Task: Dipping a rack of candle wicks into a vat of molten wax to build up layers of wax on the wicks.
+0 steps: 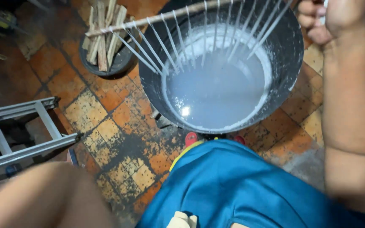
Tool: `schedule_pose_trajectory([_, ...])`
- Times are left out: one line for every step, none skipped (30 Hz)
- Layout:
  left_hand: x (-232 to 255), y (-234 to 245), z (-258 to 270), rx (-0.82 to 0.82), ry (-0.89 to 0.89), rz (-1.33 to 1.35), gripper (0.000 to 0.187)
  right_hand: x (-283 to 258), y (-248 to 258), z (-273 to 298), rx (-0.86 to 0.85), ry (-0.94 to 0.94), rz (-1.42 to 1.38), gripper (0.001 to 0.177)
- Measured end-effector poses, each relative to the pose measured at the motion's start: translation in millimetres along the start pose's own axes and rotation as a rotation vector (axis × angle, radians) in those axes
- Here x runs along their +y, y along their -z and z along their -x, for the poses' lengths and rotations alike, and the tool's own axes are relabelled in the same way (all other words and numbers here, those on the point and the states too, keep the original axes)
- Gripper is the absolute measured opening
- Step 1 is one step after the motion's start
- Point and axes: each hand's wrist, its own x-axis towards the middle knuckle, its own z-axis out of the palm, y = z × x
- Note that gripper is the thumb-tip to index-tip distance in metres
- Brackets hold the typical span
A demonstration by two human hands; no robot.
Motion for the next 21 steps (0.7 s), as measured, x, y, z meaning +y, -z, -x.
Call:
schedule_pose_trajectory([-3,-1,2,0.035,-0.006,-0.048,0.016,-4,-4,1,0.080,-0.062,-0.051,0.028])
schedule_pose_trajectory([-6,-2,3,0.070,-0.011,-0.095,0.018,-7,-7,2,0.160,-0.121,-0.104,0.031])
schedule_pose_trajectory([-10,-6,5,0.101,-0.018,-0.132,0.020,-11,-8,5,0.164,-0.116,-0.100,0.031])
schedule_pose_trajectory([-13,-10,8,0.132,-0.025,-0.169,0.022,-13,-9,7,0.183,-0.101,-0.052,0.031])
schedule_pose_trajectory([-13,-15,12,0.167,-0.019,-0.207,0.024,-17,-10,9,0.192,-0.091,0.003,0.033])
schedule_pose_trajectory([-27,-41,14,0.176,-0.011,-0.204,0.024,-23,-16,13,0.187,-0.092,0.015,0.033])
schedule_pose_trajectory([-43,-67,13,0.132,-0.026,-0.135,0.018,-28,-20,15,0.268,-0.102,-0.024,0.034])
schedule_pose_trajectory([-58,-93,11,0.088,-0.042,-0.066,0.015,-33,-24,18,0.349,-0.110,-0.064,0.036])
schedule_pose_trajectory([-61,-102,14,0.092,-0.040,-0.062,0.015,-36,-25,21,0.349,-0.111,-0.058,0.036])
schedule_pose_trajectory([-65,-111,17,0.071,-0.010,-0.111,0.023,-38,-27,24,0.352,-0.114,-0.049,0.039])
schedule_pose_trajectory([-68,-121,20,0.044,0.018,-0.155,0.031,-39,-27,29,0.361,-0.121,-0.042,0.041])
schedule_pose_trajectory([-67,-124,19,0.043,0.016,-0.147,0.031,-36,-20,26,0.369,-0.124,-0.039,0.041])
schedule_pose_trajectory([-65,-127,19,0.081,-0.018,-0.127,0.027,-32,-12,25,0.350,-0.135,-0.058,0.040])
schedule_pose_trajectory([-62,-131,19,0.119,-0.051,-0.107,0.022,-28,-4,25,0.332,-0.145,-0.076,0.040])
schedule_pose_trajectory([-60,-133,20,0.120,-0.053,-0.097,0.022,-30,-5,28,0.341,-0.147,-0.072,0.040])
schedule_pose_trajectory([-57,-134,21,0.107,-0.008,-0.109,0.020,-32,-6,32,0.290,-0.166,-0.040,0.038])
schedule_pose_trajectory([-55,-135,22,0.094,0.039,-0.123,0.018,-35,-9,35,0.236,-0.185,-0.008,0.046])
schedule_pose_trajectory([-53,-132,23,0.095,0.038,-0.115,0.018,-40,-13,42,0.243,-0.187,-0.004,0.046])
schedule_pose_trajectory([-52,-130,23,0.072,0.072,-0.113,0.020,-45,-16,48,0.180,-0.157,0.034,0.063])
schedule_pose_trajectory([-52,-127,23,0.049,0.106,-0.111,0.021,-49,-20,54,0.116,-0.126,0.071,0.086])
schedule_pose_trajectory([-51,-124,21,0.049,0.105,-0.104,0.021,-41,-8,54,0.121,-0.129,0.074,0.086])
